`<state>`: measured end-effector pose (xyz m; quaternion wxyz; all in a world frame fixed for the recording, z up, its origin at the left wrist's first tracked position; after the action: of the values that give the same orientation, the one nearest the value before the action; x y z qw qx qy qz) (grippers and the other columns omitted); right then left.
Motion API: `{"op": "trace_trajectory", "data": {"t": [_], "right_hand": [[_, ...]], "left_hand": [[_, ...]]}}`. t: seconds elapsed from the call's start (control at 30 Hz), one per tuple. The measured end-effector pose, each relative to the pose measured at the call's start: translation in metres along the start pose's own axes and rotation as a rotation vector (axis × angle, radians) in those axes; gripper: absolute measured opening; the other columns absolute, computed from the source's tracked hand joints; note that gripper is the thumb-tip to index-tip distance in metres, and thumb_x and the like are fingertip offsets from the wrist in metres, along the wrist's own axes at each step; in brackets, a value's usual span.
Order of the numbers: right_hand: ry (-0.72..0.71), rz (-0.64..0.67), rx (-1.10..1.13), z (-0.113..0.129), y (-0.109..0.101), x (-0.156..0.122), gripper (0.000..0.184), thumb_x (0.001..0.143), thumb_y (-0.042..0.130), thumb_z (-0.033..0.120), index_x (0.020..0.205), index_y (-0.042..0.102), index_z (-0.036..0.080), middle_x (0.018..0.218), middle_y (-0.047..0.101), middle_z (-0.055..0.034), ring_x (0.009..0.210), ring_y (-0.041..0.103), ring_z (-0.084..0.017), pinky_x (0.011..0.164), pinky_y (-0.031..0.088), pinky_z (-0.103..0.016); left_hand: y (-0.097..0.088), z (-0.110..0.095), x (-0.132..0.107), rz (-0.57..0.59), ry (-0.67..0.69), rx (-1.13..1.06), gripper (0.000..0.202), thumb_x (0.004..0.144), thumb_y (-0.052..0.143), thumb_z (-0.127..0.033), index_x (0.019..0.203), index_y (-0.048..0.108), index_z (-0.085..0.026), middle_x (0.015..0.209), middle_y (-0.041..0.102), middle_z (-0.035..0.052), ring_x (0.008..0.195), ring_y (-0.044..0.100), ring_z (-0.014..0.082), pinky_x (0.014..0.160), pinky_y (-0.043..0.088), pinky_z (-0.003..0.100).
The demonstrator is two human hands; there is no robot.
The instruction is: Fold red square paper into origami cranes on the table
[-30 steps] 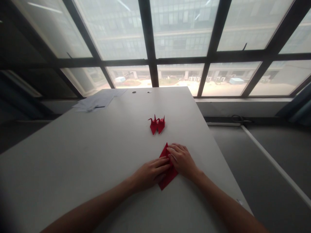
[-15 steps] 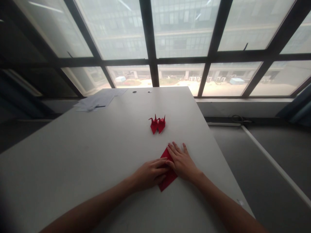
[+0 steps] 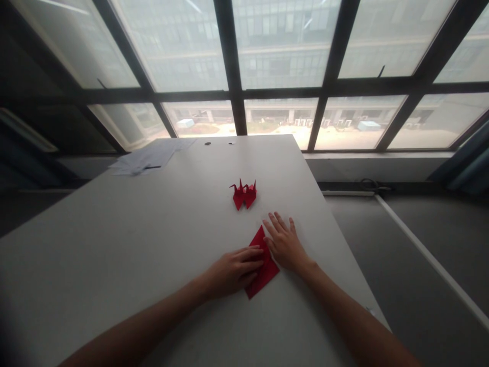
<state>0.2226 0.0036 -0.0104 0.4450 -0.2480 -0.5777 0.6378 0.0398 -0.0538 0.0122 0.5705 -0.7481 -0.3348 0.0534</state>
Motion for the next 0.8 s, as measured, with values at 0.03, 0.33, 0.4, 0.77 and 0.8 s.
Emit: {"op": "trace_trajectory", "data": {"t": [0.03,0.33,0.4,0.77,0.8], "right_hand": [[-0.078,0.015,0.018,0.003,-0.002,-0.001,0.052,0.101,0.031,0.031,0.152,0.032,0.022,0.163,0.020,-0.0085,0.151,0.010,-0.025,0.119,0.010,-0.059],[-0.158,0.079,0.045,0.004,-0.002,-0.004,0.049,0.101,0.033,0.026,0.149,0.039,0.025,0.157,0.035,-0.0069,0.150,0.019,-0.026,0.117,0.007,-0.065],[-0.102,0.048,0.018,-0.001,0.000,-0.004,0.049,0.100,0.034,0.026,0.148,0.040,0.025,0.157,0.036,-0.0072,0.149,0.020,-0.027,0.117,0.006,-0.066],[0.143,-0.037,-0.029,-0.014,0.005,-0.005,0.048,0.099,0.033,0.025,0.146,0.043,0.019,0.156,0.036,-0.0124,0.147,0.025,-0.031,0.114,0.013,-0.066],[0.152,-0.032,-0.012,-0.015,0.006,-0.005,0.049,0.099,0.033,0.025,0.147,0.041,0.018,0.156,0.036,-0.0123,0.147,0.026,-0.030,0.114,0.014,-0.066]], "left_hand": [[-0.001,0.000,0.001,0.009,-0.008,-0.009,0.032,0.093,0.054,-0.020,0.124,0.064,-0.020,0.136,0.059,0.0084,0.131,0.052,0.0218,0.110,0.045,0.035],[0.012,-0.023,-0.015,0.224,-0.089,0.113,0.090,0.090,0.054,-0.062,0.155,0.020,-0.010,0.159,0.023,0.0216,0.149,0.018,0.0346,0.120,0.022,0.052],[0.013,-0.031,-0.021,0.275,-0.086,0.111,0.096,0.088,0.047,-0.070,0.157,0.013,-0.011,0.161,0.016,0.0208,0.150,0.014,0.0337,0.121,0.019,0.050],[0.007,-0.022,-0.011,0.127,-0.101,0.111,0.061,0.097,0.055,-0.034,0.151,0.032,-0.020,0.153,0.042,0.0133,0.141,0.041,0.0269,0.116,0.035,0.046],[0.005,-0.017,-0.010,0.077,-0.106,0.104,0.055,0.097,0.053,-0.029,0.149,0.037,-0.022,0.150,0.046,0.0118,0.139,0.044,0.0251,0.115,0.037,0.045]]}}
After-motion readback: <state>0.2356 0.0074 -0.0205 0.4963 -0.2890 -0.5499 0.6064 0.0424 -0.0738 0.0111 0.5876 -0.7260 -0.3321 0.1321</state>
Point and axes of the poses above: each hand's wrist, its own x-axis towards the middle knuckle, its own y-axis out of the palm, z = x × y, the point moved 3 cm from there along x, towards the middle knuckle
